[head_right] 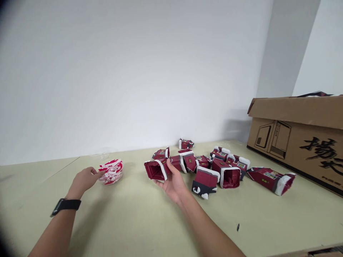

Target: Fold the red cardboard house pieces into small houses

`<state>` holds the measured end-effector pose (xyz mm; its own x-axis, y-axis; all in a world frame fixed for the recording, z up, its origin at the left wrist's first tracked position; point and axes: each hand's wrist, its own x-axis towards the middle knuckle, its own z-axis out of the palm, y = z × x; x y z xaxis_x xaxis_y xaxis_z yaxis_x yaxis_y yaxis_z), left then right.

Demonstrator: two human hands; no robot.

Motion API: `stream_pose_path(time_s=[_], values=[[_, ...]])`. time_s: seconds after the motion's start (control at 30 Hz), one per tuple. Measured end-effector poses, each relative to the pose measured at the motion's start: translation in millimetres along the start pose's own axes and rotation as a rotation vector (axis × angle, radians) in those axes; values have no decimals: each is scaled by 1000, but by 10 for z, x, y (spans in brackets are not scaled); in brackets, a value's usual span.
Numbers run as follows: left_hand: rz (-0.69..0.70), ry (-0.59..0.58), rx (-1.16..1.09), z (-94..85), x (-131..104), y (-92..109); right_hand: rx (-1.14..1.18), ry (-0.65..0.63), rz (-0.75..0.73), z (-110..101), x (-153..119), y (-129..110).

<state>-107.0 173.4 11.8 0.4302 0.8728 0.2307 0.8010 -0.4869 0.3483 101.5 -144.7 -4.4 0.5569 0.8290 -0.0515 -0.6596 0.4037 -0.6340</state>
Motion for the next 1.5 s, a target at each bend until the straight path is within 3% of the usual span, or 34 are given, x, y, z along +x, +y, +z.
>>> stream_pose_path(time_s=[0.23, 0.37, 0.53, 0.6, 0.73, 0.87, 1.1, 1.3, 1.5], values=[[7, 49, -10, 13, -5, 50, -17, -5, -3, -10, -4, 5], [19, 87, -18, -66, -44, 60, -49, -17, -6, -1, -13, 7], [88, 224, -246, -223, -207, 329, -84, 21, -36, 3, -7, 38], [190, 62, -484, -208, -330, 534, -149, 15, -78, 1, -3, 65], [400, -513, -830, 12, -619, 933, -423, -119, -159, -2, -17, 133], [433, -760, -937, 260, -826, 1159, -606, -194, -171, -3, -48, 184], [459, -872, -1093, 324, -953, 1251, -643, -166, -195, 6, -60, 170], [283, -786, -1094, 315, -975, 1275, -664, -159, -216, -5, -40, 182], [292, -782, -1070, 383, -1003, 1259, -739, -177, -244, -35, -35, 217]])
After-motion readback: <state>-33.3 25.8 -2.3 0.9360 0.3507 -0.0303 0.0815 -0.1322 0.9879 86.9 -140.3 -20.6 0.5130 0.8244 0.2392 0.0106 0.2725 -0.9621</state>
